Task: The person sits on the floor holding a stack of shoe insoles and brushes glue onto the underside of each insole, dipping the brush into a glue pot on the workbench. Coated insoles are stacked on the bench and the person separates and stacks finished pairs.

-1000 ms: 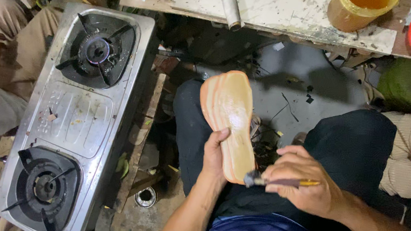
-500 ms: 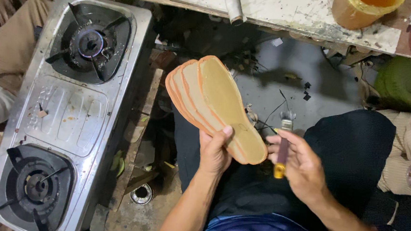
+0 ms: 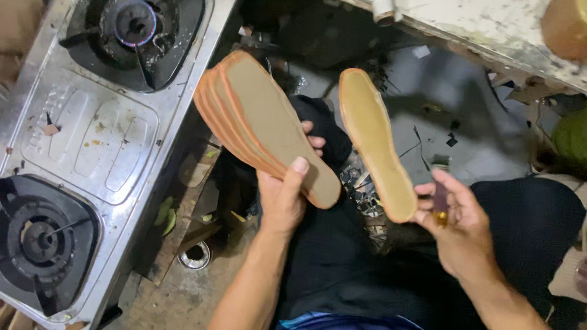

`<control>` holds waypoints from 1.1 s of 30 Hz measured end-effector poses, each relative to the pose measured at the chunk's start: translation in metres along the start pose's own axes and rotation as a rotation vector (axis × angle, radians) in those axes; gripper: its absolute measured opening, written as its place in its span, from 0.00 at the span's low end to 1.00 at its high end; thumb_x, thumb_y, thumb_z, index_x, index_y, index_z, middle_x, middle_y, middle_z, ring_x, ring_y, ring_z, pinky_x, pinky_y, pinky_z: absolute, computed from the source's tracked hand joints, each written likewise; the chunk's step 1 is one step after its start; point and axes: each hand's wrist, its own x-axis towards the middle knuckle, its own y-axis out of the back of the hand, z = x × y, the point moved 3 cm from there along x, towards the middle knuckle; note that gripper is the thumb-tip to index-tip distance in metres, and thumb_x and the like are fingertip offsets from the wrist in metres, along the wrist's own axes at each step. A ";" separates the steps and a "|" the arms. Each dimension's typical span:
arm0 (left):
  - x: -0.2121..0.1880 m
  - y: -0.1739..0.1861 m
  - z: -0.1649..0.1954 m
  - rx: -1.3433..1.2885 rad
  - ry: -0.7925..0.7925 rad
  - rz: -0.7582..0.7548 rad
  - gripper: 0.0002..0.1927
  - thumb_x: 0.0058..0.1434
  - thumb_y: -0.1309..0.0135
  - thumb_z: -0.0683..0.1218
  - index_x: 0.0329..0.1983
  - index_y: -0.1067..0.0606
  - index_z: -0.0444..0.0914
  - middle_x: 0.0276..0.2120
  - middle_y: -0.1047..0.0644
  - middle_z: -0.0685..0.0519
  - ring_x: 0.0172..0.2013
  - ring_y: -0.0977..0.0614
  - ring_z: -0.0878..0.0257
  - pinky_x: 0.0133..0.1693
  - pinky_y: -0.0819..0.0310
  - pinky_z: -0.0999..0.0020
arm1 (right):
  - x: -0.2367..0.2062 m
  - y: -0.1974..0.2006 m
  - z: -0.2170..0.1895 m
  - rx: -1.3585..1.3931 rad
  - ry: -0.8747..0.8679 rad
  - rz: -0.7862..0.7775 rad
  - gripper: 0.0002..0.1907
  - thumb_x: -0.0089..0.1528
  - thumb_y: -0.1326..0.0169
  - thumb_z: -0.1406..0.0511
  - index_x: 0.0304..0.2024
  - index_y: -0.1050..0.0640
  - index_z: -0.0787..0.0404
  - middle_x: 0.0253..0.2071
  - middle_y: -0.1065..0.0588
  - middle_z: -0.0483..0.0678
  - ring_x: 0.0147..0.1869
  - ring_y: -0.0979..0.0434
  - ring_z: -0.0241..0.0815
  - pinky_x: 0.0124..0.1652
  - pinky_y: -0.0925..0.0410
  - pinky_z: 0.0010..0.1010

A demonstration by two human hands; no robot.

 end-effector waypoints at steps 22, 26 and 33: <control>0.062 0.007 -0.018 0.107 0.161 -0.160 0.23 0.68 0.45 0.46 0.62 0.31 0.29 0.51 0.21 0.44 0.52 0.17 0.53 0.56 0.20 0.56 | 0.513 0.003 0.038 -1.019 0.241 0.368 0.27 0.68 0.47 0.67 0.69 0.33 0.66 0.60 0.26 0.52 0.59 0.24 0.44 0.57 0.29 0.36; 0.069 0.009 -0.018 0.137 0.109 -0.153 0.18 0.70 0.44 0.47 0.57 0.26 0.30 0.50 0.20 0.44 0.51 0.17 0.54 0.53 0.19 0.58 | 0.545 -0.012 0.030 -1.187 0.272 0.415 0.28 0.68 0.46 0.65 0.70 0.33 0.66 0.60 0.26 0.53 0.59 0.24 0.44 0.56 0.29 0.36; 0.073 0.007 -0.011 0.203 0.092 -0.155 0.19 0.69 0.44 0.47 0.58 0.27 0.31 0.51 0.20 0.44 0.51 0.17 0.55 0.54 0.19 0.59 | 0.550 -0.006 0.043 -1.302 0.301 0.408 0.30 0.67 0.46 0.63 0.70 0.34 0.65 0.60 0.26 0.53 0.58 0.23 0.45 0.55 0.29 0.36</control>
